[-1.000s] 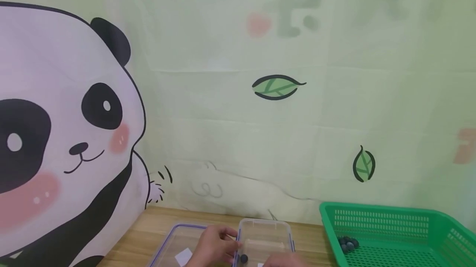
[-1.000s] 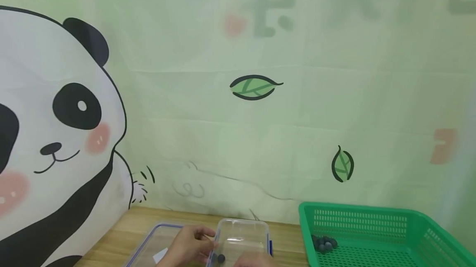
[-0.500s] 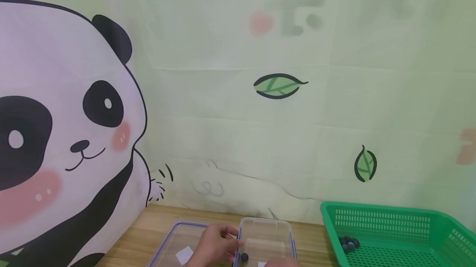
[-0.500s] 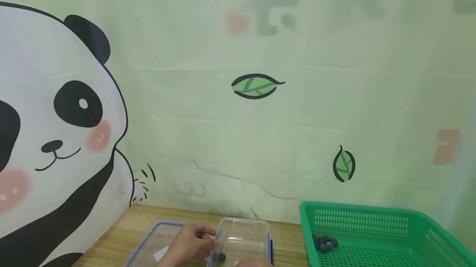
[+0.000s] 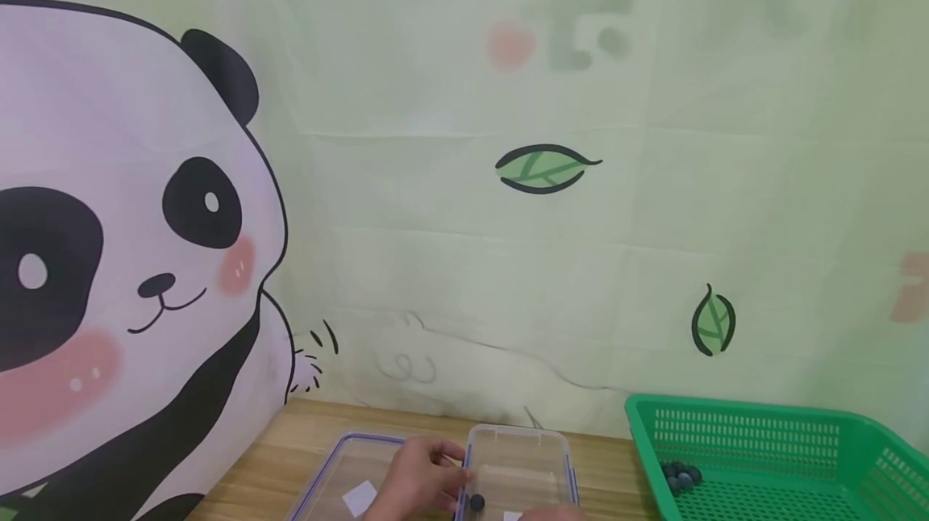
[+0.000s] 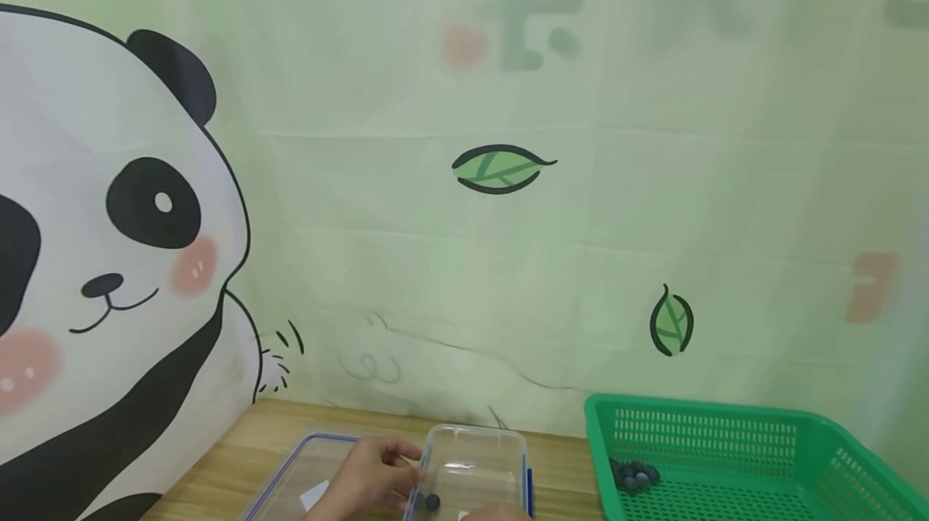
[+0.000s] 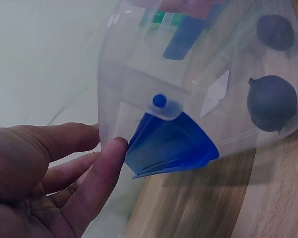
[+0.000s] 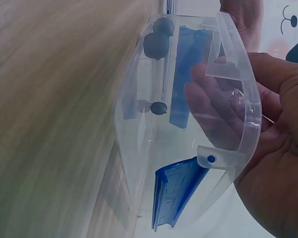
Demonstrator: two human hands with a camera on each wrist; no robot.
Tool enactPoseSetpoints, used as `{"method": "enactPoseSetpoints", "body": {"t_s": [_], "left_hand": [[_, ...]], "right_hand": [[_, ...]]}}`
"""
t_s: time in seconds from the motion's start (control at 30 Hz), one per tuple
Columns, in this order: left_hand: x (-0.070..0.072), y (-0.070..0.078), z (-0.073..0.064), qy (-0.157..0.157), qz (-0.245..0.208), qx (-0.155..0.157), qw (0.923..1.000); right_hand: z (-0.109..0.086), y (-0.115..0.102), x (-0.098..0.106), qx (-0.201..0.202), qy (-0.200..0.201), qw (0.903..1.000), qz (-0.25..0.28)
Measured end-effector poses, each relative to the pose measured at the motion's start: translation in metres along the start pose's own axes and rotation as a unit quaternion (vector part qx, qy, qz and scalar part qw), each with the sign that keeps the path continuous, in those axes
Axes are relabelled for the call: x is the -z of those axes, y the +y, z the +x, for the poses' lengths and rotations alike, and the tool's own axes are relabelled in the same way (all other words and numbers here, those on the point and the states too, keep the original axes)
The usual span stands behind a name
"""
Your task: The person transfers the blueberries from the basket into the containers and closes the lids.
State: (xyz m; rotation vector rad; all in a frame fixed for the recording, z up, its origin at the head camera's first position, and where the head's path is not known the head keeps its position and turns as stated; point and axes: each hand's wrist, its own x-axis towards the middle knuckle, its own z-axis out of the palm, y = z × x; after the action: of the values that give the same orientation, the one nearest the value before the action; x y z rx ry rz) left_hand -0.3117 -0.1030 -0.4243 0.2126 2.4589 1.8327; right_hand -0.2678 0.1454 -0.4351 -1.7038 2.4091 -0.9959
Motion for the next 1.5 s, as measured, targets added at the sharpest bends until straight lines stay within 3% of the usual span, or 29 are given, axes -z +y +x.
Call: {"method": "enactPoseSetpoints", "body": {"t_s": [0.17, 0.3, 0.4, 0.47, 0.57, 0.77, 1.0, 1.17, 1.4, 1.5], "left_hand": [[0.0, 0.001, 0.0, -0.001, 0.0, 0.004, 1.0], [-0.001, 0.0, 0.0, -0.001, -0.001, 0.005, 1.0], [-0.001, 0.0, 0.001, -0.001, -0.001, 0.007, 1.0], [-0.001, 0.0, 0.001, 0.0, -0.002, 0.009, 1.0], [0.0, 0.001, 0.001, -0.001, -0.002, 0.006, 1.0], [0.0, 0.002, 0.0, -0.003, 0.0, 0.004, 1.0], [-0.002, 0.003, 0.001, 0.0, 0.007, 0.011, 0.9999], [-0.003, 0.002, 0.002, 0.0, 0.007, 0.015, 0.9999], [-0.002, 0.002, 0.002, -0.001, 0.002, 0.015, 0.9999], [-0.003, 0.002, 0.002, -0.001, 0.002, 0.012, 0.9999]], "right_hand": [[-0.003, 0.004, -0.004, 0.027, 0.02, 0.9994, -0.006], [-0.005, 0.016, -0.003, -0.021, 0.055, 0.9941, 0.092], [-0.005, 0.018, 0.01, -0.103, 0.068, 0.9732, 0.194], [-0.006, 0.015, 0.022, -0.113, 0.053, 0.9709, 0.204], [-0.007, -0.001, 0.041, -0.173, 0.046, 0.9561, 0.232], [-0.012, -0.031, 0.064, -0.239, 0.114, 0.9546, 0.137], [-0.025, -0.043, 0.083, -0.183, 0.174, 0.9671, 0.031], [-0.034, -0.046, 0.094, -0.201, 0.205, 0.9577, 0.008], [-0.046, -0.052, 0.112, -0.135, 0.24, 0.9595, -0.058], [-0.05, -0.055, 0.125, -0.15, 0.226, 0.9591, -0.08]]}}
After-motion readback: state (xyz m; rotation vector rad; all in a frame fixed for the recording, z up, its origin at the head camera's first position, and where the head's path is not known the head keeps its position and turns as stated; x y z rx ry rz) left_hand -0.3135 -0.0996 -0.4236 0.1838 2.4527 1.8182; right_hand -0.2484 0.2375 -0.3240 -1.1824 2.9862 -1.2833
